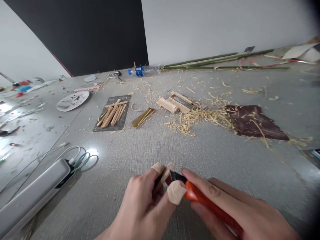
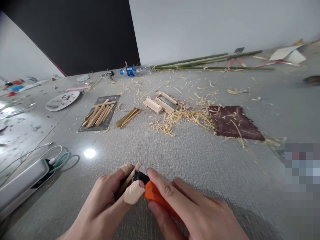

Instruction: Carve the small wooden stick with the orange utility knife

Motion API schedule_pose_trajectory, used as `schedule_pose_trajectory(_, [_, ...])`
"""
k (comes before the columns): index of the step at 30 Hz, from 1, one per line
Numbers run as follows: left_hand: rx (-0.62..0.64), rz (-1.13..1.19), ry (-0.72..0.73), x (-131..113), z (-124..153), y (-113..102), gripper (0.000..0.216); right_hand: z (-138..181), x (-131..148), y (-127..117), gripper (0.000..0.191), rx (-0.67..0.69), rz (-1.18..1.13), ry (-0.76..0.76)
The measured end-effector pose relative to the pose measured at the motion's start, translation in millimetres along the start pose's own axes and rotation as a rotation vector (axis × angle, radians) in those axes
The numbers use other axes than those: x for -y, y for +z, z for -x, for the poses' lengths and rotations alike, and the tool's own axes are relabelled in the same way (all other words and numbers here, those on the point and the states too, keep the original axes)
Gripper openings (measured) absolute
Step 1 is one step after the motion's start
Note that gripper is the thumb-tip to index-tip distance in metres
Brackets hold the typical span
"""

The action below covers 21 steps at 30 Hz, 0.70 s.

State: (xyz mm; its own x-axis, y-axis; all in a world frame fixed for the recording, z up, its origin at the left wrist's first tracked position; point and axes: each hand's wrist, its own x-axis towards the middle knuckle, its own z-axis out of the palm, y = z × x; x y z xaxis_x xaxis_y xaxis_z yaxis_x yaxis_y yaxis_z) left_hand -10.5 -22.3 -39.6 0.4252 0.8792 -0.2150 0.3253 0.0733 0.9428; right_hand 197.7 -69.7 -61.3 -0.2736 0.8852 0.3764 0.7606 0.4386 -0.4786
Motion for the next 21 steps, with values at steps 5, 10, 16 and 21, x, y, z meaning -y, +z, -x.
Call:
schedule_pose_trajectory(5, [0.073, 0.018, -0.175, -7.7, 3.1, 11.9, 0.044, -6.4, -23.4, -9.6, 0.04, -0.1, 0.256, 0.219])
schedule_pose_trajectory(10, [0.013, 0.168, -0.244, -13.4, 0.8, 12.0, 0.038, -11.7, -13.1, -17.4, 0.045, -0.182, 0.118, 0.184])
schedule_pose_trajectory(16, [0.059, 0.588, -0.506, -7.8, -5.1, 1.6, 0.022, -6.2, -11.6, -13.7, 0.044, -0.04, -0.093, 0.249])
schedule_pose_trajectory(21, [0.185, 0.75, -0.454, 2.1, -5.0, -1.0, 0.018, -5.7, -10.6, -13.8, 0.048, 0.005, -0.154, 0.253])
